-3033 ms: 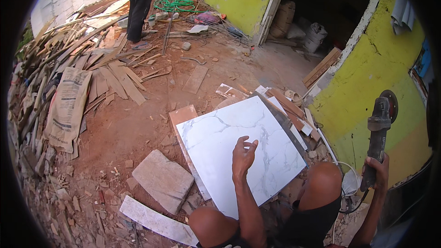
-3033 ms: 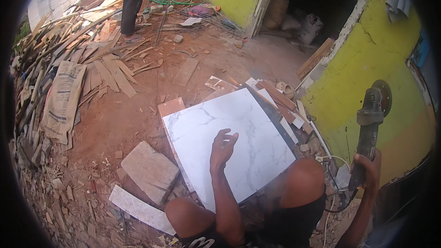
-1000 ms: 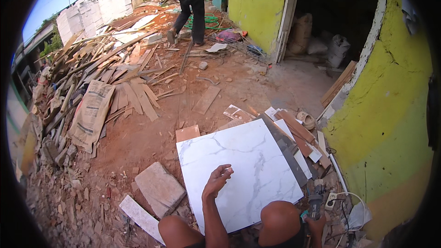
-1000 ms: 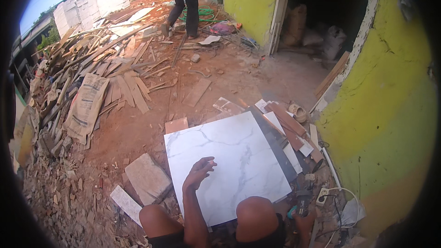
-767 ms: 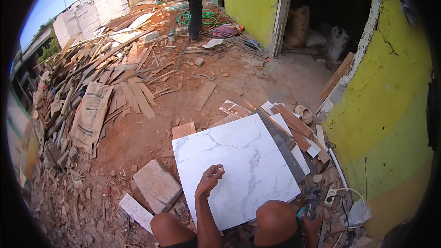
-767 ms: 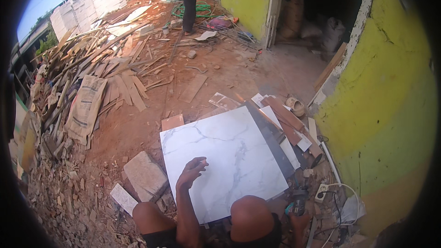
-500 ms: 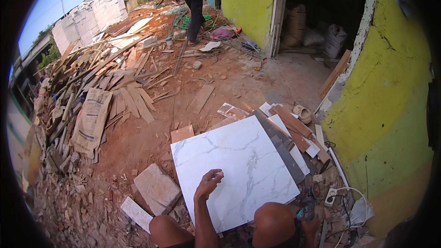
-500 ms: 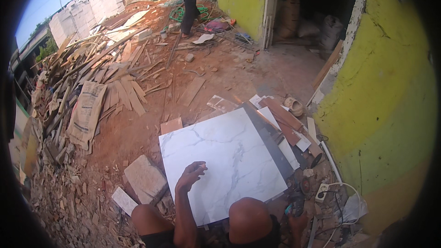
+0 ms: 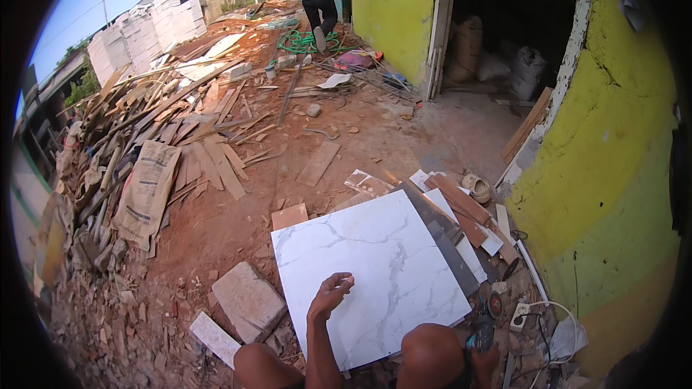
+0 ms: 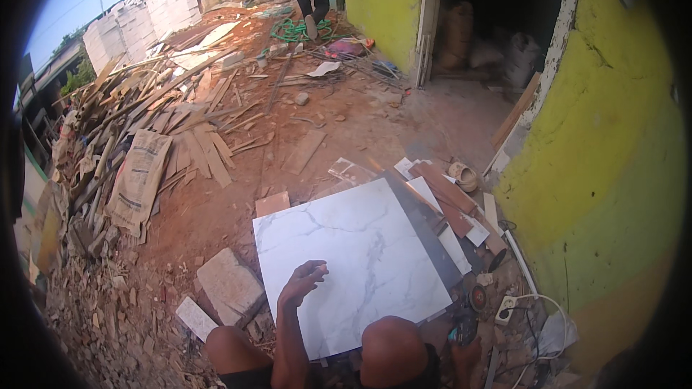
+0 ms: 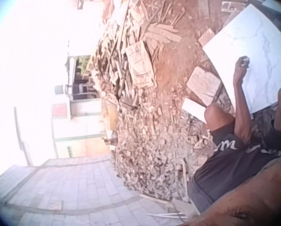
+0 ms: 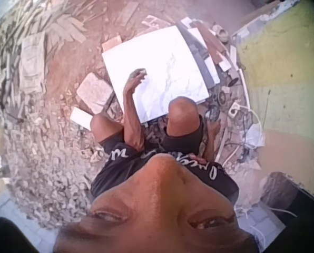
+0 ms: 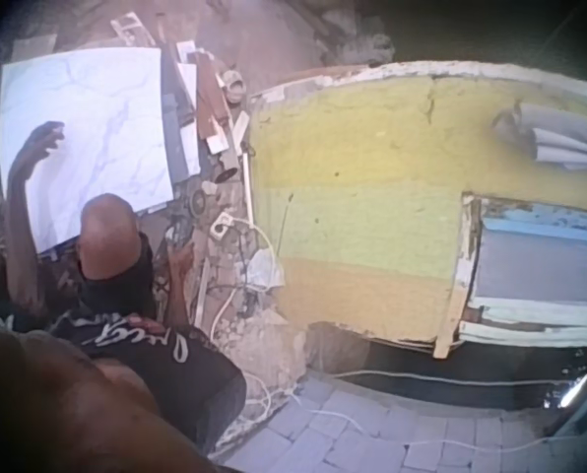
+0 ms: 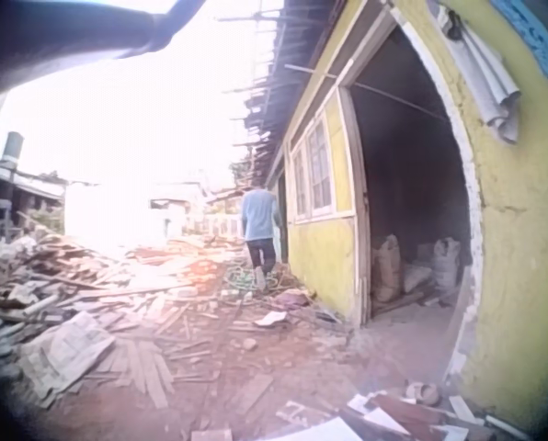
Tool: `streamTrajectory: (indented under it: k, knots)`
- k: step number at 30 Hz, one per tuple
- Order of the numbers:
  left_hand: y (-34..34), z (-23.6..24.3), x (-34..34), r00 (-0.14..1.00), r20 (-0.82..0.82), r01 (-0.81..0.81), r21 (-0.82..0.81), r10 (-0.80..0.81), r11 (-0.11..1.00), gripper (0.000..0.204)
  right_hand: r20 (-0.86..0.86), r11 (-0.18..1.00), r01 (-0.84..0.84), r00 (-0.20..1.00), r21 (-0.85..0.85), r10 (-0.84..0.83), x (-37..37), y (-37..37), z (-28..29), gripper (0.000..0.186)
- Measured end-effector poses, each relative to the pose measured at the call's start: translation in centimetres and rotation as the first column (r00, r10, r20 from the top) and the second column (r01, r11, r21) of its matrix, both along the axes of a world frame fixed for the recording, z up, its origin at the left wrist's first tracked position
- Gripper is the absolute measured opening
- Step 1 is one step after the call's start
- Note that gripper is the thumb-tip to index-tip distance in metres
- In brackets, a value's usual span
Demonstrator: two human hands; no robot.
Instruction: The person measures and marks a white marble-patterned tile using a wooden straightedge and pencil, then uses an angle grinder to cut along the marked line. The person handles the tile and tools by hand while seated on the ground.
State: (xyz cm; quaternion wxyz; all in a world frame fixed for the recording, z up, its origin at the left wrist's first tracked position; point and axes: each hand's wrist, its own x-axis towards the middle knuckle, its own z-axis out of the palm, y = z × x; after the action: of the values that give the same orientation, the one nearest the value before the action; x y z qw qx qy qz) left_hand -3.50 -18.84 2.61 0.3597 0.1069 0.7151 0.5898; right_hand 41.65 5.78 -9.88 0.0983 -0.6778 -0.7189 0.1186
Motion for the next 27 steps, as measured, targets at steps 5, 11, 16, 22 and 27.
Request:
streamTrajectory:
  k: [5,11,16,22,27]
  knots:
    - [0.0,0.0,0.2,1.0,0.019,-0.007,0.013,0.007,1.0,0.056,0.002,1.0,-0.013,1.0,0.013,0.013,0.5,0.4,-0.3,0.093]
    - [0.0,0.1,0.4,0.999,0.041,-0.011,0.022,0.011,1.0,0.056,0.001,0.989,0.041,0.999,-0.141,-0.041,-1.2,-0.6,2.4,0.104]
    - [0.3,-0.3,0.6,0.999,0.03,0.021,0.018,-0.021,1.0,0.057,0.004,0.985,0.031,1.0,-0.169,-0.031,-1.1,-0.6,3.4,0.103]
    - [0.3,0.2,0.1,1.0,0.015,0.006,-0.02,-0.006,1.0,0.056,0.024,0.973,-0.043,0.998,-0.227,0.05,-1.7,1.0,4.2,0.106]
    - [-0.3,-1.5,0.2,0.999,-0.003,-0.039,-0.064,0.039,0.997,0.054,0.01,0.972,-0.058,0.998,-0.227,0.062,-0.4,1.1,2.6,0.104]
